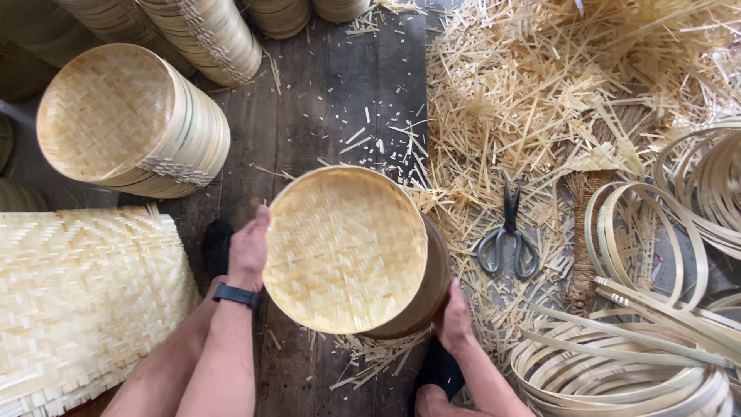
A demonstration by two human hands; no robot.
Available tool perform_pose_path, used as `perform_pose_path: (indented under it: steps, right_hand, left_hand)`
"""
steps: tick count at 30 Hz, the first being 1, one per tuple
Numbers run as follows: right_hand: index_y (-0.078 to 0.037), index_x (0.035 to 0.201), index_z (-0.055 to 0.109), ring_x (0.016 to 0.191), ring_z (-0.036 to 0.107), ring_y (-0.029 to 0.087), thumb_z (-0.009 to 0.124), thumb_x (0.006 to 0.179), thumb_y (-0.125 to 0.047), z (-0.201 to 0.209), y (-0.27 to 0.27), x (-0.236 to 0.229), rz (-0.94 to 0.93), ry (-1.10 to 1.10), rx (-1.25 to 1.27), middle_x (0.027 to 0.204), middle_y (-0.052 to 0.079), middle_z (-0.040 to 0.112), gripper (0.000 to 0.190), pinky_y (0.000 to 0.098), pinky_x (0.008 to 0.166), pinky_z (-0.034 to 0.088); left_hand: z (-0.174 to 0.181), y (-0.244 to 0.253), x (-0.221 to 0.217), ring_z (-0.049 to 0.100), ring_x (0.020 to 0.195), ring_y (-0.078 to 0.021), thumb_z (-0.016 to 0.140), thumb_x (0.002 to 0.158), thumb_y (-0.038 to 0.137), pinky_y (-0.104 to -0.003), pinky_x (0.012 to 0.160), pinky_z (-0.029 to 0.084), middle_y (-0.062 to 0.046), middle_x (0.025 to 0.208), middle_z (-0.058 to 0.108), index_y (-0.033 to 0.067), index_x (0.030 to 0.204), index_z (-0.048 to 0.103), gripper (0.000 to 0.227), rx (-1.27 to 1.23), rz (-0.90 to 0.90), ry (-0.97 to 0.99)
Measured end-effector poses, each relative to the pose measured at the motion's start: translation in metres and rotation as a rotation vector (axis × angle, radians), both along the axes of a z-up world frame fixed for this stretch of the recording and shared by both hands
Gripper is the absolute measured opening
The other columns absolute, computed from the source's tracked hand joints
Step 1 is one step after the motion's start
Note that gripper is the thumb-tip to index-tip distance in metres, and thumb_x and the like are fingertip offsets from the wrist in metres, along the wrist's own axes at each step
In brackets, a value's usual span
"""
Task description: The person assembles round woven baskets by placing a pre-woven square mat over a circular wooden mold. They secure the mat with a bamboo ring, then use shears to trim the excess material around the edge. The finished basket is removed from the mold and stacked with others.
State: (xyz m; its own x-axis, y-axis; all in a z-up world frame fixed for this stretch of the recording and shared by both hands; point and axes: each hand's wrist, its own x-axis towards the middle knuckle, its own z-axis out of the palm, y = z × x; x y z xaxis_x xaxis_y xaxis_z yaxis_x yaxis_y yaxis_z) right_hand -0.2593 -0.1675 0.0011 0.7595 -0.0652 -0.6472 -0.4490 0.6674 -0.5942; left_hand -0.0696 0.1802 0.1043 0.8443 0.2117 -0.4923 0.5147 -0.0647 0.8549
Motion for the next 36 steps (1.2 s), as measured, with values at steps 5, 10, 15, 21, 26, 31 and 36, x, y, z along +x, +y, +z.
perform_pose_path:
  steps: [5,10,15,21,26,31,36]
  right_hand:
    - [-0.002,0.140,0.054,0.112,0.065,0.029,0.032,0.103,-0.051,0.014,-0.029,-0.002,0.068,0.120,-0.470,0.128,0.015,0.066,0.066,0.0433,0.093,0.054]
    - [-0.007,0.116,0.068,0.072,0.066,0.026,0.022,0.102,-0.055,0.026,-0.049,0.013,0.127,0.164,-0.600,0.086,0.013,0.073,0.069,0.0413,0.061,0.050]
    - [0.001,0.078,0.060,0.061,0.056,0.028,0.021,0.110,-0.053,-0.003,-0.041,0.034,0.226,0.234,-1.150,0.062,0.019,0.056,0.074,0.0455,0.056,0.043]
    - [-0.002,0.078,0.059,0.051,0.055,0.027,0.023,0.108,-0.048,0.005,-0.032,0.040,0.243,0.300,-1.181,0.052,0.011,0.052,0.065,0.0482,0.052,0.043]
    - [0.003,0.080,0.062,0.061,0.056,0.026,0.031,0.113,-0.048,-0.009,-0.023,0.014,0.141,0.165,-1.160,0.064,0.013,0.059,0.068,0.0451,0.059,0.043]
    - [0.005,0.090,0.066,0.069,0.054,0.021,0.042,0.116,-0.043,-0.022,-0.007,-0.045,0.164,-0.005,-0.916,0.078,0.018,0.064,0.060,0.0391,0.062,0.048]
    - [0.000,0.101,0.071,0.061,0.069,0.021,0.034,0.106,-0.039,-0.020,-0.015,-0.069,0.132,0.251,-0.689,0.076,0.011,0.073,0.054,0.0378,0.056,0.055]
  left_hand:
    - [-0.068,-0.029,-0.023,0.068,0.088,-0.0159,0.062,0.092,0.056,-0.033,0.078,0.056,-0.010,0.103,0.077,-0.0004,0.113,0.076,0.061,-0.100,-0.059,0.121]
    - [-0.097,-0.061,-0.041,0.069,0.095,-0.0195,0.053,0.096,0.065,-0.036,0.085,0.054,-0.012,0.102,0.076,-0.0012,0.119,0.072,0.073,0.210,-0.179,0.061]
    - [-0.103,-0.081,-0.047,0.071,0.089,-0.0326,0.042,0.099,0.066,-0.044,0.082,0.055,-0.019,0.090,0.074,0.0030,0.114,0.073,0.072,0.470,-0.242,0.025]
    - [-0.101,-0.087,-0.041,0.069,0.088,-0.0362,0.037,0.104,0.062,-0.046,0.079,0.054,-0.019,0.094,0.072,0.0058,0.105,0.075,0.068,0.640,-0.315,-0.024]
    - [-0.052,-0.121,-0.059,0.057,0.120,-0.0341,0.051,0.102,0.051,-0.048,0.103,0.044,-0.020,0.126,0.063,0.0018,0.131,0.064,0.059,1.206,-0.327,-0.770]
    - [-0.018,-0.200,-0.142,0.047,0.129,-0.0451,0.069,0.085,0.040,-0.053,0.112,0.034,-0.031,0.132,0.054,-0.0103,0.125,0.056,0.066,0.580,-0.895,-0.777]
    - [-0.044,-0.193,-0.190,0.041,0.147,-0.0405,0.055,0.100,0.020,-0.050,0.119,0.033,-0.026,0.153,0.048,-0.0068,0.139,0.055,0.047,0.693,-1.124,-0.730]
